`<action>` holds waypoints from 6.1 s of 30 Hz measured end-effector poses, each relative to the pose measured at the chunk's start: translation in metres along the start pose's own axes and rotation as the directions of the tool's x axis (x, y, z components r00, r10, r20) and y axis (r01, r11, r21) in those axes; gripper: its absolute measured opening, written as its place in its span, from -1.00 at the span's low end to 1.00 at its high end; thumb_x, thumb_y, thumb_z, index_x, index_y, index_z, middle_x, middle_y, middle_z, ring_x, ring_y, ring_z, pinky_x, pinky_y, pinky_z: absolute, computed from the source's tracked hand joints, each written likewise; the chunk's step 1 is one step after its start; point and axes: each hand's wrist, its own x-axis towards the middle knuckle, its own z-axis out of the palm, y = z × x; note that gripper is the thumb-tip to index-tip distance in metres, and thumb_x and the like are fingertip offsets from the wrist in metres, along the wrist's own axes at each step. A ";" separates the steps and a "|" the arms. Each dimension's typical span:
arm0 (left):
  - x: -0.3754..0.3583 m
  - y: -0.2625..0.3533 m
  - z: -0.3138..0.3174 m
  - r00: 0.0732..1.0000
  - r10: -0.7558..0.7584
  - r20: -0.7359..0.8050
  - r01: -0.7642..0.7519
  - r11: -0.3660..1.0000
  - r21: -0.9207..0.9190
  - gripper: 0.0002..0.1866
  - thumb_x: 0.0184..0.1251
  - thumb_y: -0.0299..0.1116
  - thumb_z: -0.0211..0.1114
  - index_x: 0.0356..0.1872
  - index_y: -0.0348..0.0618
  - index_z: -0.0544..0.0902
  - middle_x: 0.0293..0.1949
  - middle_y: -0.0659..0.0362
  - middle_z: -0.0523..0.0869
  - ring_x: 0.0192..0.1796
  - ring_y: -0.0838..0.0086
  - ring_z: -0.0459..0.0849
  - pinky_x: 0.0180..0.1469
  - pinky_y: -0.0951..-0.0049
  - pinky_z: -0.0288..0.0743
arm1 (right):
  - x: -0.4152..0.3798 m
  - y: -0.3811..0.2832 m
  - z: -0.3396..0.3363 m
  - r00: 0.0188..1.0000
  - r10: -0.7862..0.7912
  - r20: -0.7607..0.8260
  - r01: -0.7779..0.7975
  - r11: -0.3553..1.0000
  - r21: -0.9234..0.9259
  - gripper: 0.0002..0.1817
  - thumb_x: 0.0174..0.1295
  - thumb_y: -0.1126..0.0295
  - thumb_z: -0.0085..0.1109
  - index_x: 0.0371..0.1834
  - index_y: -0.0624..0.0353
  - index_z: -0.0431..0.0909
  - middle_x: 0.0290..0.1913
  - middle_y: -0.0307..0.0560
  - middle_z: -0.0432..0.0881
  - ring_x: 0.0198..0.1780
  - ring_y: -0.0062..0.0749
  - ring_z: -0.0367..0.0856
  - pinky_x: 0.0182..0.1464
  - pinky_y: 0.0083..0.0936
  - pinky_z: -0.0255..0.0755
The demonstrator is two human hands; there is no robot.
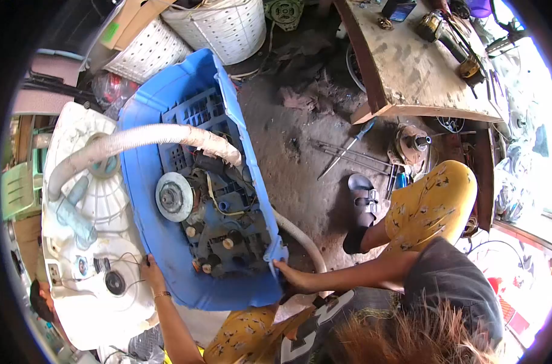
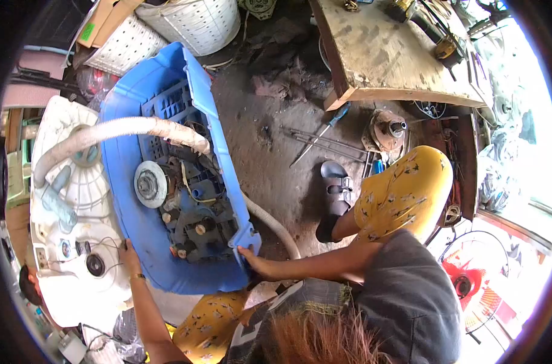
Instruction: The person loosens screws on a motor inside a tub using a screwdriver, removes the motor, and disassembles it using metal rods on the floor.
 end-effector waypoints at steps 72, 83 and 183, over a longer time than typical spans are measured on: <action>-0.130 0.394 0.069 0.559 0.676 0.480 -0.644 0.718 -0.262 -0.76 0.24 -0.39 0.21 -0.08 -0.20 0.59 -0.35 0.16 0.65 -0.31 0.52 0.61 -0.21 0.47 0.49 | -0.121 -0.194 -0.336 0.371 -0.910 0.185 -0.677 -0.401 -0.617 -0.54 0.28 0.26 -0.11 0.25 0.08 0.32 0.06 0.11 0.47 -0.05 0.09 0.53 -0.20 -0.18 0.56; -0.063 0.477 0.323 0.626 0.605 0.492 -0.671 0.739 -0.055 -0.51 0.08 -0.22 0.34 0.04 -0.22 0.52 0.05 -0.07 0.58 0.06 0.06 0.57 0.10 0.20 0.44 | -0.176 -0.165 -0.309 0.592 -0.804 0.061 -0.606 -0.494 -0.624 -0.80 0.22 0.38 -0.08 -0.13 0.18 0.37 -0.37 0.08 0.60 -0.33 -0.09 0.64 -0.46 -0.28 0.54; -0.256 0.339 0.337 0.516 0.502 0.694 -0.720 0.693 0.035 -0.09 -0.03 -0.22 0.40 0.41 0.11 0.14 0.48 0.05 -0.24 0.44 -0.21 -0.19 0.38 0.02 0.10 | -0.264 -0.196 -0.322 -0.354 -0.916 -0.189 -0.344 0.315 -0.885 -0.08 -0.18 -0.01 0.44 0.24 0.26 0.29 0.27 0.35 0.21 0.29 0.23 0.17 0.29 -0.05 0.11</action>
